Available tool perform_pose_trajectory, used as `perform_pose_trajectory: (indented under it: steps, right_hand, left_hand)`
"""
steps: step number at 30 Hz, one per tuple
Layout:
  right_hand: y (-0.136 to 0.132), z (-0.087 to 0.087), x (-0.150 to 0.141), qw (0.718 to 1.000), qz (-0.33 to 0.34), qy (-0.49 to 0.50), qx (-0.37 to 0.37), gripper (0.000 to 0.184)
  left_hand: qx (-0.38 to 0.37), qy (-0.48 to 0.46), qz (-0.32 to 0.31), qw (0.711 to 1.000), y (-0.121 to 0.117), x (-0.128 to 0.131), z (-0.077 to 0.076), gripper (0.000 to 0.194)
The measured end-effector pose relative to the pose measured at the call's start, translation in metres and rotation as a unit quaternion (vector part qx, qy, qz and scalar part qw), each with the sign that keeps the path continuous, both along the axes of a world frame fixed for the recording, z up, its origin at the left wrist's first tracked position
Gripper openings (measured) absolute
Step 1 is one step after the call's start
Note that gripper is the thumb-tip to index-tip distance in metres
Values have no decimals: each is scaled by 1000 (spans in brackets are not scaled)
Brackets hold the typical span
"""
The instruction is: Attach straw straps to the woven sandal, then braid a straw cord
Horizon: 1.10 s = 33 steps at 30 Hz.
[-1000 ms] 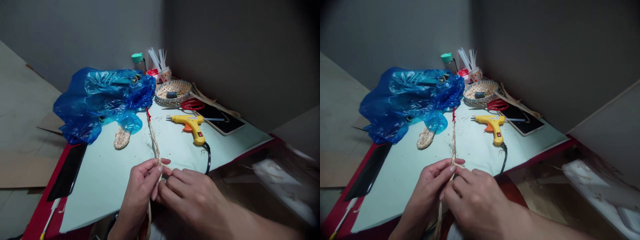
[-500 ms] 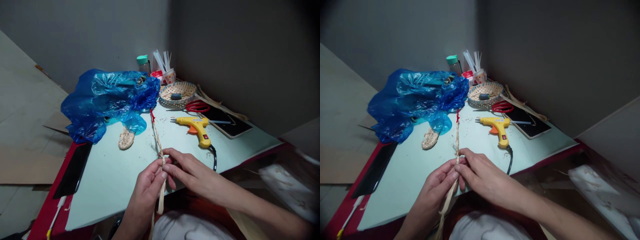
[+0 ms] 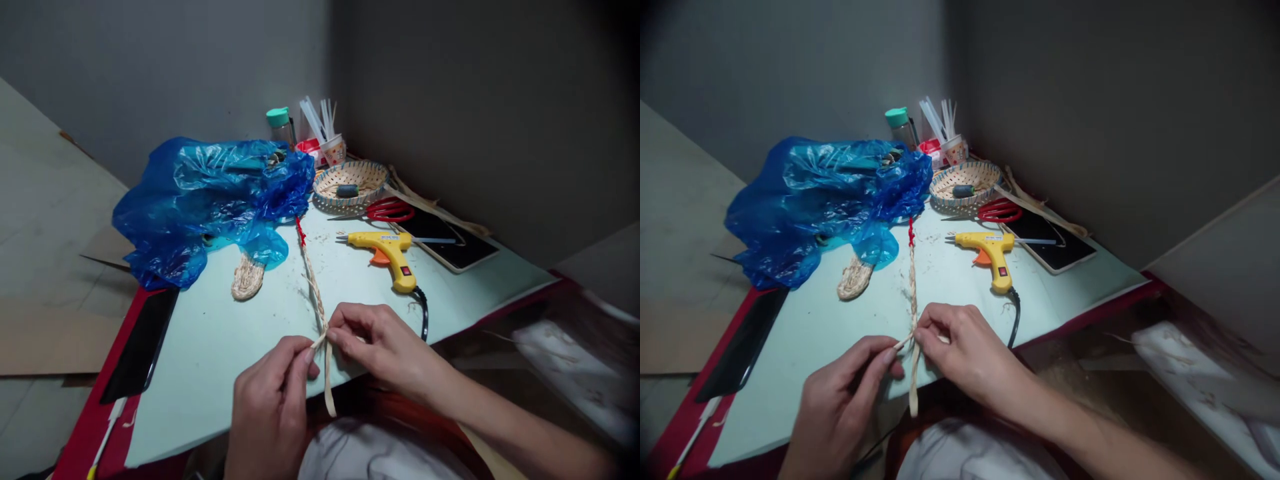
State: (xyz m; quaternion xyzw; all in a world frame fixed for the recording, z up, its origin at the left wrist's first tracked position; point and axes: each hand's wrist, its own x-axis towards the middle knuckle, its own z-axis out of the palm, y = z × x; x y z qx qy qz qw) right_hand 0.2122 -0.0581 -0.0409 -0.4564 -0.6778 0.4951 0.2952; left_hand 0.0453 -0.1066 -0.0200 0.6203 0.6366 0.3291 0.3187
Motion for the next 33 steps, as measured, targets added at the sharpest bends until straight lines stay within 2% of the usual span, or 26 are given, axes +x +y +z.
perform_pose_trajectory:
  steps: [3,5,7,9,11,12,14,16,18,20,21,23,25,28,33]
  right_hand:
    - [-3,0,-2,1000,-11,23,3,21]
    - [-3,-1,-2,998,-9,58,-17,20]
    - [-3,-1,0,992,8,106,-67,21]
    - [-2,-1,2,979,32,156,-126,24]
    - [-1,0,4,966,45,196,-165,25]
    - [-1,0,5,962,43,208,-175,26]
    - [0,0,6,959,36,216,-182,26]
    - [1,1,6,957,38,217,-188,25]
    - [2,1,7,958,49,211,-189,22]
    - [3,2,9,963,61,197,-176,19]
    - [4,4,10,968,64,183,-158,18]
    - [4,7,13,982,69,142,-107,19]
    - [3,12,17,993,75,80,-44,20]
    - [-2,18,21,994,80,-45,65,22]
    - [-13,22,23,962,64,-211,161,25]
  left_hand:
    - [118,78,-8,990,-9,4,-2,12]
    - [187,156,-38,969,-17,13,-13,20]
    - [253,220,-50,941,-23,20,-28,33]
    - [294,234,-63,925,-26,23,-41,43]
    - [300,218,-112,922,-26,21,-45,44]
    - [294,205,-142,923,-25,19,-42,38]
    - [251,171,-136,943,-22,12,-30,20]
    - [238,123,-91,959,-17,6,-13,14]
    - [207,64,-13,976,-9,4,0,14]
    - [93,-40,5,995,1,5,5,16]
    - [18,-100,-12,995,7,6,5,19]
    - [-108,-193,-60,973,18,9,1,21]
    - [-169,-240,-97,951,26,10,-6,21]
    - [-186,-262,-96,942,28,10,-14,23]
    - [-184,-273,-13,944,22,11,-17,23]
